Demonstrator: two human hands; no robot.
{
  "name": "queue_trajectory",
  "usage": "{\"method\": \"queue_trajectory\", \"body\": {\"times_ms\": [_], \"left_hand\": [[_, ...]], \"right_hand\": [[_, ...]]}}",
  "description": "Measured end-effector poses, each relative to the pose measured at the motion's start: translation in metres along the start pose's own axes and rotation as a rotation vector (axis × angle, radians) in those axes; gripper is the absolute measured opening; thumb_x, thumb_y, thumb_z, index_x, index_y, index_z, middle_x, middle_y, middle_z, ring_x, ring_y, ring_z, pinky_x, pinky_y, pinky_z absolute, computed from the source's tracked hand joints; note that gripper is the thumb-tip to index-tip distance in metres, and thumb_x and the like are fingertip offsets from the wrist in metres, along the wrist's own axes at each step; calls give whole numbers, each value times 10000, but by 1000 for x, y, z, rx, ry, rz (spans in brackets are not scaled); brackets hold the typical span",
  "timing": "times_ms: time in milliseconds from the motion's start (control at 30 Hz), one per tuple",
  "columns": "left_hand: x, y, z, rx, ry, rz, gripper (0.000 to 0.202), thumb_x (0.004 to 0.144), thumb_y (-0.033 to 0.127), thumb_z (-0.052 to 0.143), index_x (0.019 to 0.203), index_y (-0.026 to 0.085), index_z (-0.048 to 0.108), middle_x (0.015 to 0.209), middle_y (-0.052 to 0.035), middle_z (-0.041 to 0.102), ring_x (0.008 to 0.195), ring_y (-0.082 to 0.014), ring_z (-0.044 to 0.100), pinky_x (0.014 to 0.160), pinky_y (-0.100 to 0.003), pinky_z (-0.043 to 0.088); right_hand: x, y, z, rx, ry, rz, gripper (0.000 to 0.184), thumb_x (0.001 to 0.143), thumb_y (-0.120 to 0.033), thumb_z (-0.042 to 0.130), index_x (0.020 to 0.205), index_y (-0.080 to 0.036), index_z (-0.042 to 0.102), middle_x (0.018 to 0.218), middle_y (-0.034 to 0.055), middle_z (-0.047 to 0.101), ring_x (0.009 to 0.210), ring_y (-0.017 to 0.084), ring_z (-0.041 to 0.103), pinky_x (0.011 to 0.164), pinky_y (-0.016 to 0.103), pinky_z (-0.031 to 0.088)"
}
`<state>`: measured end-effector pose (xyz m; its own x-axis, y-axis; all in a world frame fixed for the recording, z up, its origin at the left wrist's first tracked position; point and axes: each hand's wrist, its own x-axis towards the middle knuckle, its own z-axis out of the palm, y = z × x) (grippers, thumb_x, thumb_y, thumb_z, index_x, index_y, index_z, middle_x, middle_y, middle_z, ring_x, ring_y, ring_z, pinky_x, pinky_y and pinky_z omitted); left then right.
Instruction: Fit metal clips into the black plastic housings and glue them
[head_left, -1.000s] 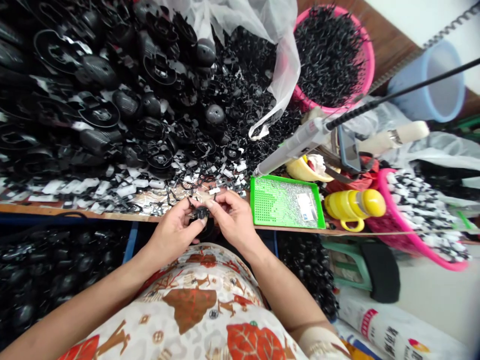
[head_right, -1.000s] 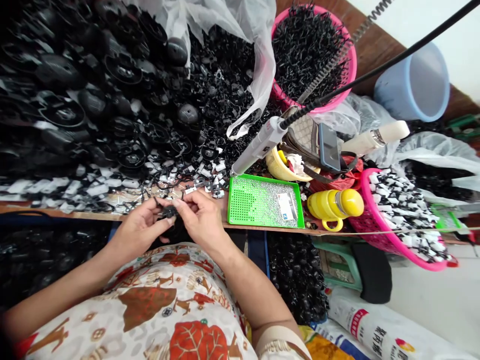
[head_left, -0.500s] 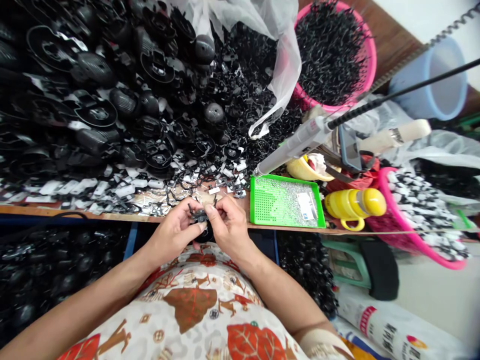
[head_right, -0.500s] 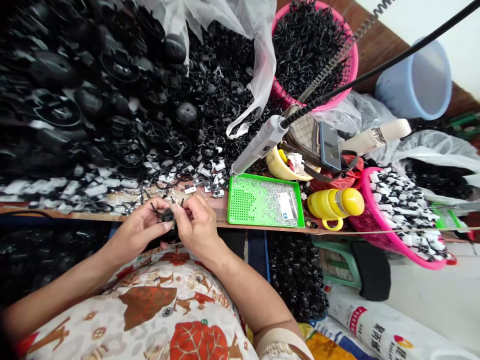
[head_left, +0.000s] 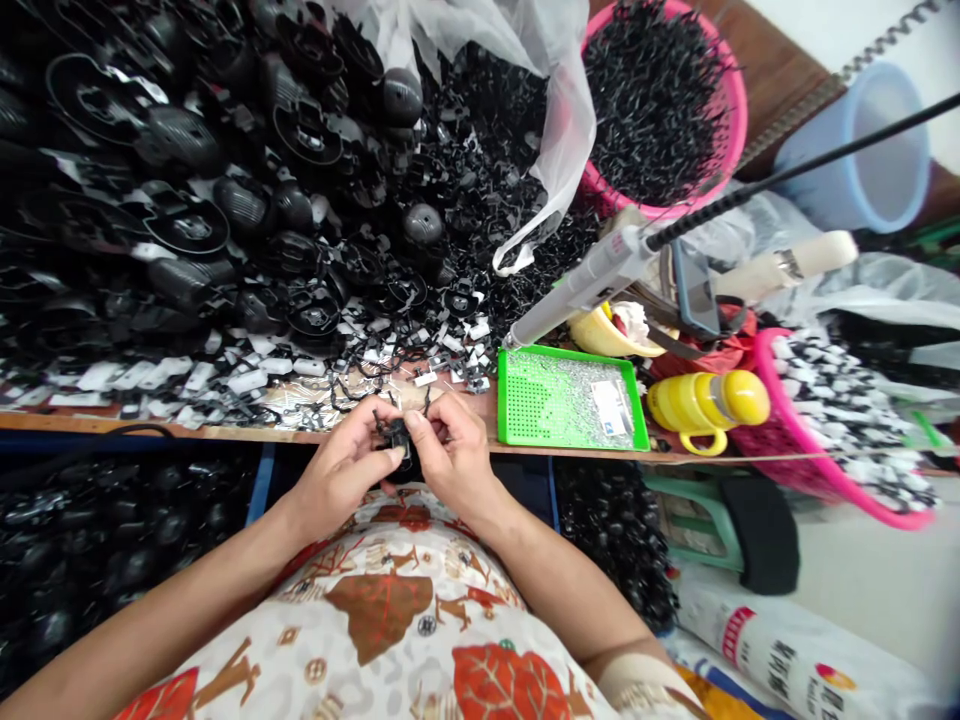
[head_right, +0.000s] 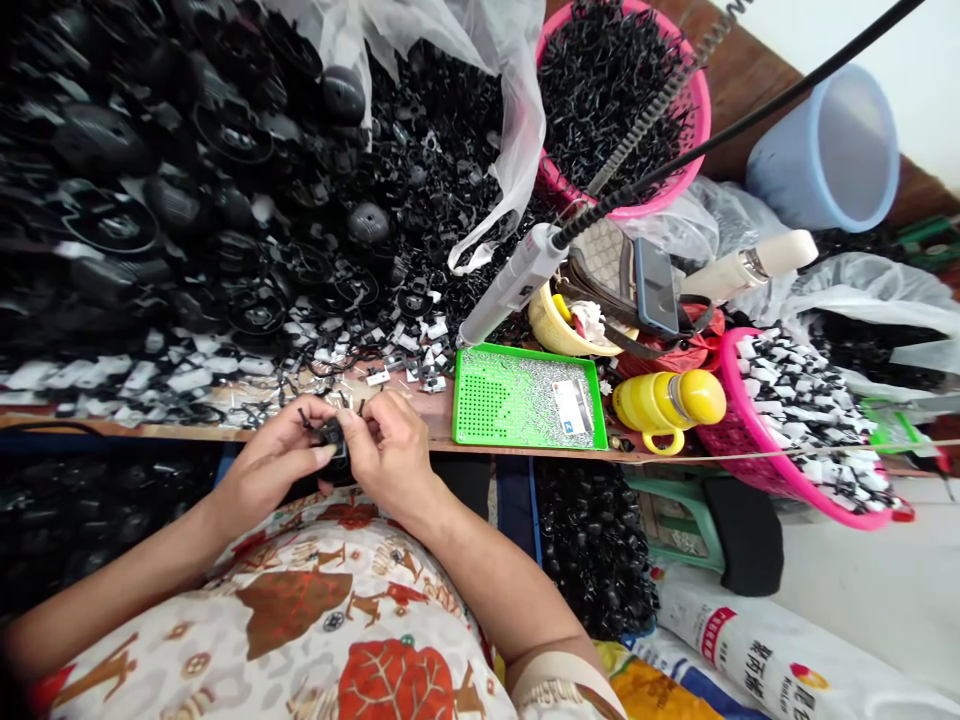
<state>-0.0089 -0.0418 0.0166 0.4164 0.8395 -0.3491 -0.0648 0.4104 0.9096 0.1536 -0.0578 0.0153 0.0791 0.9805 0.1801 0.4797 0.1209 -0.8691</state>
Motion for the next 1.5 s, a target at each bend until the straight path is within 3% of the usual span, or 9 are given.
{"method": "queue_trajectory", "body": {"times_ms": [133,333,667,800,1033,1133,1333,1400,1500], "left_hand": [[4,-4,2,131,83,49,236,798,313,762,921,235,576,827,6,569,674,-139,530,486,-198,508],[5,1,4,41,106,-38,301,754,323,788,1002,236,643,982,-38,670,827,-215,647,466,-214,527],[6,3,4,-35,64,-35,280,714,318,797,902,243,603,792,14,546,645,-157,515,413,-247,536],[2,2,-1,-129,43,-55,239,797,416,722,941,240,649,809,-12,589,676,-189,580,439,-272,556],[4,0,-4,15,152,-86,208,804,426,671,881,235,648,693,3,556,536,-168,541,327,-240,474],[9,4,-12,18,166,-87,307,782,443,701,993,222,676,797,-28,638,627,-200,602,361,-256,510],[17,10,-25,-58,222,-62,392,818,533,727,1049,226,649,1068,-76,722,772,-208,648,445,-235,526],[19,7,-18,-53,203,-76,424,808,570,737,1034,229,625,1053,-72,718,772,-207,637,441,-235,523],[19,0,-4,36,136,-80,470,801,624,723,1037,231,621,1039,-74,706,780,-217,624,437,-254,540]], "right_hand": [[5,-2,-5,-1,-58,23,334,957,-356,596,694,-225,439,666,-32,442,647,129,430,618,281,340],[8,-2,-11,56,-69,103,366,971,-426,583,696,-227,444,641,-42,421,634,126,411,598,270,330],[2,3,-1,-74,2,-50,313,985,-344,554,720,-232,429,687,-20,443,658,143,422,628,300,335],[1,2,-1,-54,6,-49,322,983,-351,553,714,-233,420,689,-19,444,655,142,422,628,301,339],[-1,1,6,74,-77,40,343,965,-388,606,701,-222,463,673,-34,463,639,121,438,623,277,360],[4,6,-17,152,-115,86,278,960,-433,619,787,-216,599,725,-20,573,678,123,513,650,263,417],[44,43,-119,-116,436,165,276,944,-455,610,918,-187,672,794,13,653,688,142,565,665,273,453],[65,57,-138,-378,342,204,272,937,-437,624,885,-180,696,830,40,668,748,163,591,731,293,456],[94,70,-142,-667,154,307,255,911,-413,669,800,-184,690,915,70,677,790,179,605,752,302,435]]}}
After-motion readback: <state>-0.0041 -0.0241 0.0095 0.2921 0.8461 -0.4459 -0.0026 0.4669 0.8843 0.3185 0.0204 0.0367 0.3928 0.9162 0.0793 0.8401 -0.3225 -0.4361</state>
